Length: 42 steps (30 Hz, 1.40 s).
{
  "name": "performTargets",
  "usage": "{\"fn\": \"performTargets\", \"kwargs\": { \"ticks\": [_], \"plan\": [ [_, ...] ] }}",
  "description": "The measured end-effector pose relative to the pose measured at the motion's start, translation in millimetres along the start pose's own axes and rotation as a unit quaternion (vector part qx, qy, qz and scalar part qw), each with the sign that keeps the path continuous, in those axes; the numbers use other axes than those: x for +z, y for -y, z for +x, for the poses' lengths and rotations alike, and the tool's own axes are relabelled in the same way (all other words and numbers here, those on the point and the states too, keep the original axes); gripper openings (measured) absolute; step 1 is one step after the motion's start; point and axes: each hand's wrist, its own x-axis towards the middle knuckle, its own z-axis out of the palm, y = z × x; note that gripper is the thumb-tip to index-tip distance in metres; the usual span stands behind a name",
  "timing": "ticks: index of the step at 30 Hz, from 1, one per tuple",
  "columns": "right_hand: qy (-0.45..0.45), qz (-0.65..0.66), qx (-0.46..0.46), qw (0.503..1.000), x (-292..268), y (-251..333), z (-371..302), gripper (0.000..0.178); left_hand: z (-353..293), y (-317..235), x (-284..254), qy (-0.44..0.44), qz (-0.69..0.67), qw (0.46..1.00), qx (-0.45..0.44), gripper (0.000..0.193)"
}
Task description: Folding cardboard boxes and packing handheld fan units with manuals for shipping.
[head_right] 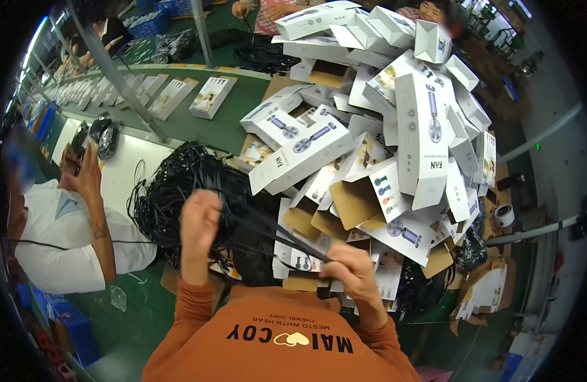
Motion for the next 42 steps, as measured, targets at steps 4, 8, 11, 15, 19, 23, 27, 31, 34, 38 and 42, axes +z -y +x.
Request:
{"fn": "performTargets", "kwargs": {
  "ticks": [4, 8, 11, 15, 19, 23, 27, 31, 34, 38, 42],
  "plan": [
    [-0.074, 0.406, -0.096, 0.906, 3, 9, 13, 0.037, -25, 68, 2, 0.277, 0.172, 0.875, -0.359, 0.015],
    [-0.017, 0.522, 0.180, 0.834, -8, 23, 8, 0.024, 4, 100, -25, 0.206, 0.231, 0.941, -0.136, 0.029],
    [-0.036, 0.528, 0.287, 0.799, -4, 9, 10, 0.020, 34, 103, -3, -0.091, 0.448, 0.870, 0.186, 0.037],
    [0.009, 0.501, 0.273, 0.821, 2, 10, 24, 0.016, 84, 97, -5, 0.062, 0.541, 0.721, 0.429, 0.032],
    [-0.034, 0.322, 0.205, 0.924, -3, 19, 44, 0.023, 42, 5, 59, -0.010, 0.339, 0.879, 0.336, 0.011],
    [-0.026, -0.087, 0.016, 0.996, 8, 42, 67, 0.069, -8, -69, 77, 0.087, 0.438, 0.841, 0.307, 0.008],
    [0.131, -0.081, -0.026, 0.988, 36, 21, 86, 0.070, -37, -70, 73, 0.156, 0.423, 0.883, 0.135, 0.008],
    [0.096, -0.007, 0.103, 0.990, 56, -23, 72, 0.030, -46, -29, 27, 0.161, 0.076, 0.981, -0.081, 0.029],
    [0.015, 0.110, 0.235, 0.966, 50, -21, 74, 0.018, -65, 26, -5, 0.225, 0.009, 0.974, 0.014, 0.081],
    [-0.050, 0.101, 0.197, 0.974, 49, -23, 84, 0.016, -103, 64, -14, 0.135, 0.232, 0.959, -0.095, 0.075],
    [-0.121, 0.444, 0.110, 0.881, 24, 17, 109, 0.025, -96, 41, -13, 0.085, 0.252, 0.962, -0.059, 0.065]
  ]
}}
